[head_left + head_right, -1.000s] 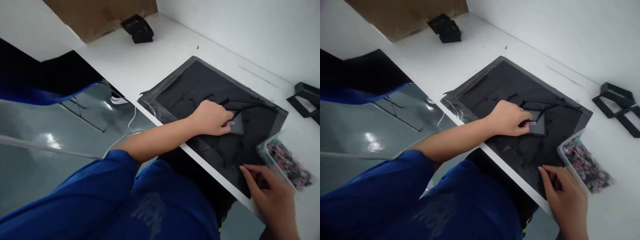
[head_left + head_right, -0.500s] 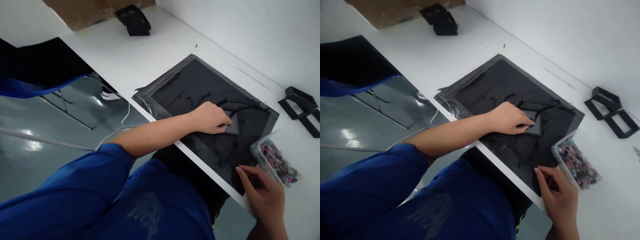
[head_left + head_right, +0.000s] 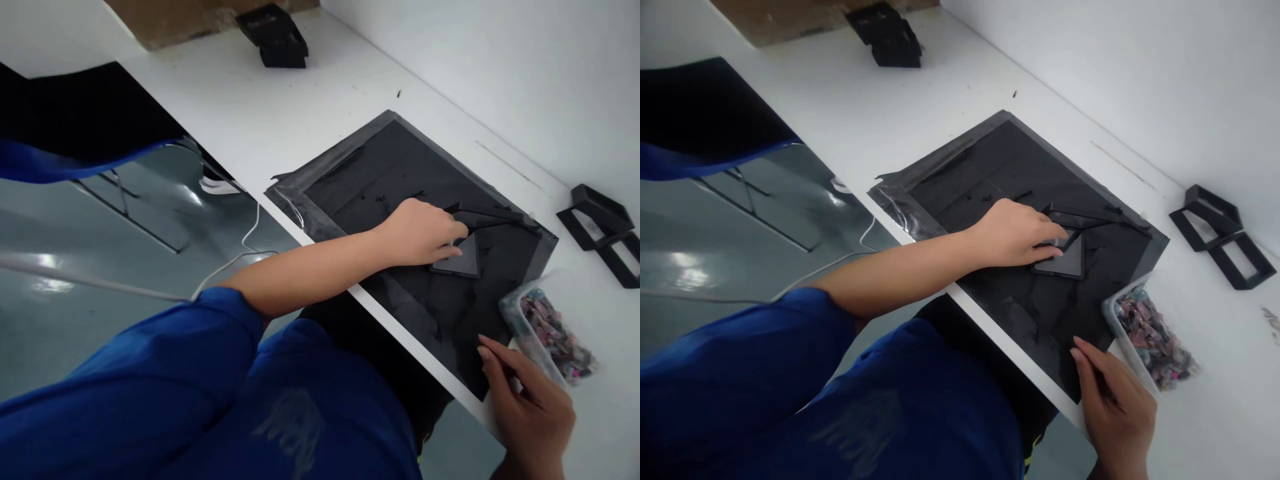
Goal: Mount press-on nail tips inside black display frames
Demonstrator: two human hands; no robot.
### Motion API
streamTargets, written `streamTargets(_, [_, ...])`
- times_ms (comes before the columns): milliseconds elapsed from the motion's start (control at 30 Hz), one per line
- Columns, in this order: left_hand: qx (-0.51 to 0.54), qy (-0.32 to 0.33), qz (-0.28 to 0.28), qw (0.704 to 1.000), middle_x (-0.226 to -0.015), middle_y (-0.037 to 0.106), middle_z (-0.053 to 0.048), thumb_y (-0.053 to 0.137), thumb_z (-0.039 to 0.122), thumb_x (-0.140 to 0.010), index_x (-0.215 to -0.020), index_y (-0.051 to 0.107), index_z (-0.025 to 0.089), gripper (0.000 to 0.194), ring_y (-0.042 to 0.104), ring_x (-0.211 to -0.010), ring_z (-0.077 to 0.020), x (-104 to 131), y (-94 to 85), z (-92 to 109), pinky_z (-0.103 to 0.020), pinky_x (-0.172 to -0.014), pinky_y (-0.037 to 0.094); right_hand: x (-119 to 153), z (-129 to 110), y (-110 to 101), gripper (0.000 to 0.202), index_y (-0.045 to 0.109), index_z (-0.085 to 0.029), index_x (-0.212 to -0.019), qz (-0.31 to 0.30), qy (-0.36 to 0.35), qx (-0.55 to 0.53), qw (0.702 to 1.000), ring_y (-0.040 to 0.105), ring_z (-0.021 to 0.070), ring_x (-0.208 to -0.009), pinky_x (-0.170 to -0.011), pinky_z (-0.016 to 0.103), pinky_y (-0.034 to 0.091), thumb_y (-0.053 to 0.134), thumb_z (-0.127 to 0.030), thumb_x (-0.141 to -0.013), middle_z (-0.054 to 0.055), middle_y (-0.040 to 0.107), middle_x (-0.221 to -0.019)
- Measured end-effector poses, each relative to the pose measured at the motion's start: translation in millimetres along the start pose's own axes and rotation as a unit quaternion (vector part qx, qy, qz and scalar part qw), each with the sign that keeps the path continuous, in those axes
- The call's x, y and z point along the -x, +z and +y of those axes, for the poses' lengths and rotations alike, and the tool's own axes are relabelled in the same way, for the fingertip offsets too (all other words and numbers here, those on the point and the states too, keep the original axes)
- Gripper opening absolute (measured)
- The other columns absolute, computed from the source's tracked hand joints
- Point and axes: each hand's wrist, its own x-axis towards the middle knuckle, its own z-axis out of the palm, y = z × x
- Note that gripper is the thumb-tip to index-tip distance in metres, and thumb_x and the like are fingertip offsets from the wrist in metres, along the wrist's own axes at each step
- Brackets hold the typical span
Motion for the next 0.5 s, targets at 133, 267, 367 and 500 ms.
streamTargets(133, [0.116, 0.053, 0.226, 0.966, -0.077, 0.072, 0.001, 0.043, 0.049, -0.1, -0.088, 0.073, 0.025, 0.041, 0.066, -0.068, -0.0088, 4, -3.9, -1, -0.025, -0.053, 0.033, 5, 3, 1, 0.019, 0.076, -0.027, -0.109, -0.008, 0.042, -0.055, 0.998, 0.068, 0.0107, -0.067, -0.063, 0.021, 0.056, 0.069, -0.027, -0.092, 0.0, 0.072, -0.085])
streamTargets(267, [0.174, 0.045, 0.369, 0.912, -0.087, 0.071, -0.004, 0.041, 0.045, -0.097, -0.089, 0.07, 0.022, 0.038, 0.067, -0.079, -0.0121, 1, -9.7, -10, -0.026, -0.07, 0.051, 13, 9, 4, 0.025, 0.075, -0.026, -0.113, -0.009, 0.047, -0.115, 0.992, 0.071, 0.0129, -0.075, -0.071, 0.025, 0.06, 0.068, -0.02, -0.09, 0.003, 0.074, -0.096])
streamTargets(367, [0.178, 0.025, 0.315, 0.932, -0.109, 0.07, -0.006, 0.043, 0.048, -0.096, -0.11, 0.064, 0.023, 0.036, 0.068, -0.1, -0.0168, -2, -18.1, -21, -0.03, -0.084, 0.056, 12, 7, 3, 0.025, 0.074, -0.026, -0.113, -0.009, 0.051, -0.112, 0.992, 0.071, 0.0129, -0.074, -0.068, 0.024, 0.06, 0.067, -0.02, -0.09, 0.002, 0.075, -0.097])
streamTargets(500, [0.195, 0.083, 0.147, 0.966, -0.131, 0.065, -0.007, 0.052, 0.039, -0.093, -0.13, 0.054, 0.019, 0.042, 0.062, -0.124, -0.0184, -6, -28.7, -37, -0.031, -0.106, 0.051, 2, 0, -2, 0.017, 0.076, -0.025, -0.105, -0.008, 0.053, -0.059, 0.997, 0.072, 0.0145, -0.071, -0.069, 0.027, 0.061, 0.065, -0.026, -0.092, 0.002, 0.076, -0.092])
